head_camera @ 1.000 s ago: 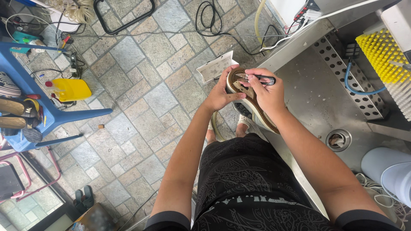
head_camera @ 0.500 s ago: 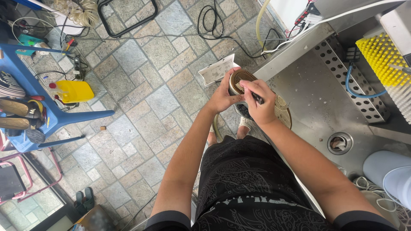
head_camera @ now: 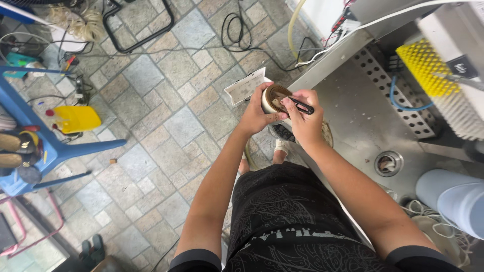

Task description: The person uses a small metal tool to scrape debris from the sole of a brown slip-on shoe. They then use a handheld electric sprayer to apply liquid to the sole.

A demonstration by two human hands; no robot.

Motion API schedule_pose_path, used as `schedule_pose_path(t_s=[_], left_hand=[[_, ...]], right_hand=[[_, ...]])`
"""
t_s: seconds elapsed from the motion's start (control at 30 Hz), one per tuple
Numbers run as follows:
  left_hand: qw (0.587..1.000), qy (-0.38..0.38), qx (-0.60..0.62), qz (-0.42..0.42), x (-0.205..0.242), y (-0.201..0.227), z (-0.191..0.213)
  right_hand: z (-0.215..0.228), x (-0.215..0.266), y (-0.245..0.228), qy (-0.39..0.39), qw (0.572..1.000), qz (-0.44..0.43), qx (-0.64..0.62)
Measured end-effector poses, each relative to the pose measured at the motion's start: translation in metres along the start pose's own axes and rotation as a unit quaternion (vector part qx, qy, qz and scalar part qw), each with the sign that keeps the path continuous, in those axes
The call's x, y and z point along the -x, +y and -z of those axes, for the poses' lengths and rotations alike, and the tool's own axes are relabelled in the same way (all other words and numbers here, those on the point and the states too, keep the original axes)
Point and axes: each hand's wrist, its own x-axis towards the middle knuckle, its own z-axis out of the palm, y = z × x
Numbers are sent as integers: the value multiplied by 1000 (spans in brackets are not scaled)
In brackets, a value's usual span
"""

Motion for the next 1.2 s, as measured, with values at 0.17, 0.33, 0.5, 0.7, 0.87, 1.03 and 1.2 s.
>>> schedule_pose_path(t_s=[0.17,0.33,0.5,0.7,0.87,1.03,1.2], left_hand=[[1000,25,-1,-11,6,-4,-8],[996,5,-57,-75,-2,-15,2],[991,-107,74,-12,-19,-22,8],[995,-97,-22,17,-18,-13,16],[994,-79,-62,33,-20,-16,19],[996,-85,-9,3,-21,-27,16],[995,-89,-33,-16,-13,-25,18]], right_hand=[[17,-9,3,-46,997,-68,-15],[14,-3,-29,-11,979,-97,180],[17,-11,-46,-121,924,14,361],[-2,-48,-23,-243,859,-119,435],[0,-34,-13,-224,892,-123,374],[-14,-2,-9,-105,944,-65,305],[-17,-6,-15,-114,937,-130,302]])
